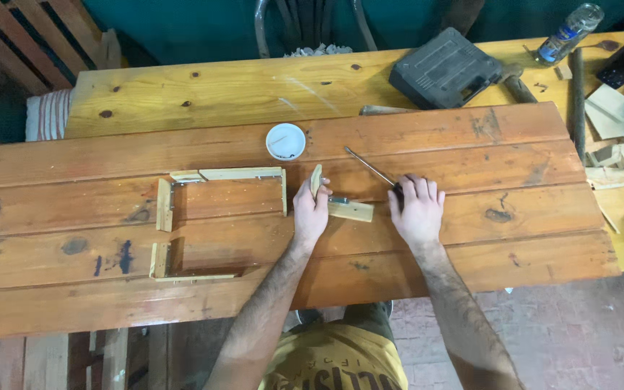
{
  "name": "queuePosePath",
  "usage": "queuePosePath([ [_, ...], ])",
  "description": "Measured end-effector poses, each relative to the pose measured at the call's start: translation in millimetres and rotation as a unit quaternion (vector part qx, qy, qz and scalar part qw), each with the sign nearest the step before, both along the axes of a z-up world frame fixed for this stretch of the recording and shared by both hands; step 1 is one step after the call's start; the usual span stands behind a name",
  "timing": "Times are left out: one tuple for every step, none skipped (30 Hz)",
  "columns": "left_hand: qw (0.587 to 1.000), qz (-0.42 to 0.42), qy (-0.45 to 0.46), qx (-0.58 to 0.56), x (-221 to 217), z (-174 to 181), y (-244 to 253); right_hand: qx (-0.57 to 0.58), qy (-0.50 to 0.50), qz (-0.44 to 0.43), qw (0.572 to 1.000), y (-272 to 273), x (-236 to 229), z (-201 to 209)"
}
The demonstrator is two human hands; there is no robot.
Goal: The person assembles a small wooden frame on a workbench using a screwdriver. They repeatedly insert and tighten screws into pre-drilled holes on small wooden pieces, then place the pieces into a larger rectangular frame. The person continues this process for multiple pieces, occasionally adjusting their position.
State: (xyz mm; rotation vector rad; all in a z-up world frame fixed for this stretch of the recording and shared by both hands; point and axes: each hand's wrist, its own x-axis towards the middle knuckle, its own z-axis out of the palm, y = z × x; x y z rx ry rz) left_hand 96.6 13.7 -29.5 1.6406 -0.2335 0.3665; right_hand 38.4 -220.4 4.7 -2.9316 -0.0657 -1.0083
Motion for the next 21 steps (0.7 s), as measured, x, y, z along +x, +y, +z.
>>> queuePosePath([
  [1.000,-0.003,0.000,0.001,-1,2,-1,0.001,0.000,-0.003,1.000,-2,-1,-7],
  [1.000,-0.012,0.015,-0.009,-3,3,-2,-0.010,0.016,-0.017,1.000,-4,-1,-15],
  [0.999,-0.020,0.030,-0.020,-3,5,-3,-0.021,0.032,-0.030,0.999,-5,-1,-23],
  [0.999,-0.022,0.029,-0.018,-4,11,-2,-0.019,0.032,-0.032,0.999,-4,-2,-25],
  [0.999,-0.017,0.045,-0.020,-5,16,-3,-0.014,0.036,-0.033,0.999,-5,-3,-26],
  [0.998,-0.011,0.060,-0.022,-6,22,-3,-0.009,0.039,-0.034,0.999,-5,-3,-28],
  [0.998,-0.011,0.060,-0.022,-7,24,-3,-0.010,0.039,-0.034,0.999,-7,-3,-33],
  [0.997,-0.008,0.069,-0.020,-8,26,-2,0.002,0.045,-0.034,0.998,-10,-3,-39],
  [0.997,-0.006,0.079,-0.017,-8,28,-2,0.015,0.051,-0.036,0.998,-12,-3,-45],
  [0.997,-0.007,0.079,-0.017,-8,25,-1,0.016,0.051,-0.037,0.998,-10,-7,-33],
  [0.997,0.007,0.080,-0.015,-7,22,-1,0.100,0.060,-0.002,0.993,-9,-11,-21],
  [0.996,0.020,0.080,-0.012,-6,19,-1,0.185,0.068,0.032,0.980,-7,-14,-8],
  [0.996,0.023,0.082,-0.012,-7,21,-2,0.185,0.070,0.034,0.980,-11,-15,-2],
  [0.996,0.029,0.079,-0.012,-7,23,-2,0.245,0.096,0.071,0.962,-14,-16,5],
  [0.996,0.037,0.076,-0.011,-8,24,-2,0.304,0.122,0.109,0.939,-17,-16,11],
  [0.996,0.041,0.078,-0.011,-10,22,-1,0.304,0.125,0.112,0.938,-16,-19,22],
  [0.996,0.044,0.077,-0.019,-8,22,-1,0.316,0.140,0.135,0.929,-16,-19,35],
  [0.996,0.047,0.076,-0.027,-7,22,-2,0.328,0.154,0.157,0.919,-17,-19,48],
  [0.995,0.051,0.076,-0.027,-6,23,-1,0.327,0.155,0.161,0.918,-19,-17,50],
  [0.995,0.049,0.084,-0.037,-6,24,-1,0.325,0.171,0.171,0.914,-22,-15,52],
  [0.994,0.045,0.092,-0.046,-6,24,-1,0.323,0.187,0.180,0.910,-25,-15,54],
])
